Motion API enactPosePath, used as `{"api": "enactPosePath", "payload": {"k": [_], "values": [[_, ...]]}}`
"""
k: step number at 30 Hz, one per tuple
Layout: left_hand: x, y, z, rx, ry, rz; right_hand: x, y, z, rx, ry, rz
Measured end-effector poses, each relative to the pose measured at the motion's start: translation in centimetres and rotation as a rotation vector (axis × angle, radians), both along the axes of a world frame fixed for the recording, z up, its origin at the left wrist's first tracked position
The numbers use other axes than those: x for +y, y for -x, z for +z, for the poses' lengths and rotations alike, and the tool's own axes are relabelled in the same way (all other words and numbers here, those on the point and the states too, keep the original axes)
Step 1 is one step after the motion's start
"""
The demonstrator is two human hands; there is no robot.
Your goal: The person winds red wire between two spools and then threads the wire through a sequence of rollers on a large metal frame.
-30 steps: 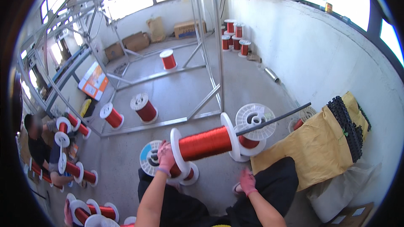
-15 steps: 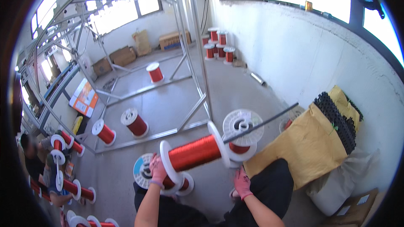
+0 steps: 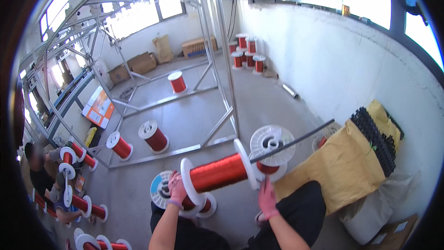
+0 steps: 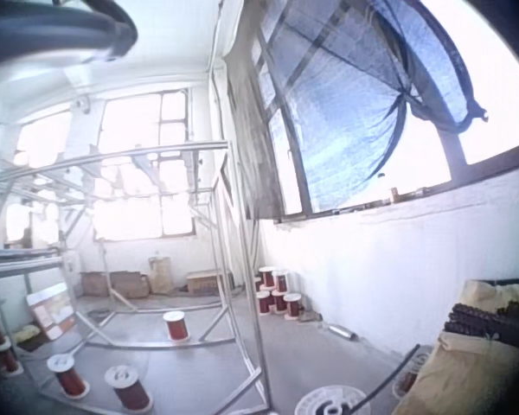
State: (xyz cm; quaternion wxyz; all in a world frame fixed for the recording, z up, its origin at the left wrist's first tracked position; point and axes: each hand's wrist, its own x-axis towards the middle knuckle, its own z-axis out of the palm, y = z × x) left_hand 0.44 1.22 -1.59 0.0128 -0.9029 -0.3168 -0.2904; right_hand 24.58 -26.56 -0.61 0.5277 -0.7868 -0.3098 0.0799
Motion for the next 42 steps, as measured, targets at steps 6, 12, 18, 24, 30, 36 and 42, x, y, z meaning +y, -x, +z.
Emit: {"api": "enactPosePath", "payload": {"k": [6,12,18,24,30,36,42], "values": [[0.6,-0.3,-0.7,0.081,0.154,0.065,8.1,-3.4,3.6,-0.462,-0.301,0.057],[-0.7,-0.2,-0.6,0.09,0.077,0.103,-1.3,0.2,-5.3,-0.37,0.427,0.077],[-0.6,-0.4,0.5,-0.032,-0.012,0.023,7.8,-4.5,5.1,-0.327,-0.364,0.096],[-0.3,-0.9,0.7,-0.003,0.011,0.064,0.8,1.5,-1.2,-0.022,0.238,0.159],[-0.1,-1.0,1.2,0.094,0.073,0.082,2.1,-1.8,0.9,0.042,-0.301,0.162],[-0.9,-0.6,0.9,-0.047,-0.015,0.042,6.4,-1.7,4.8,-0.319,-0.207,0.109],[-0.7,-1.0,1.1,-0.009,-0.053,0.113,-1.1,0.5,-1.9,-0.046,0.207,-0.035]]}}
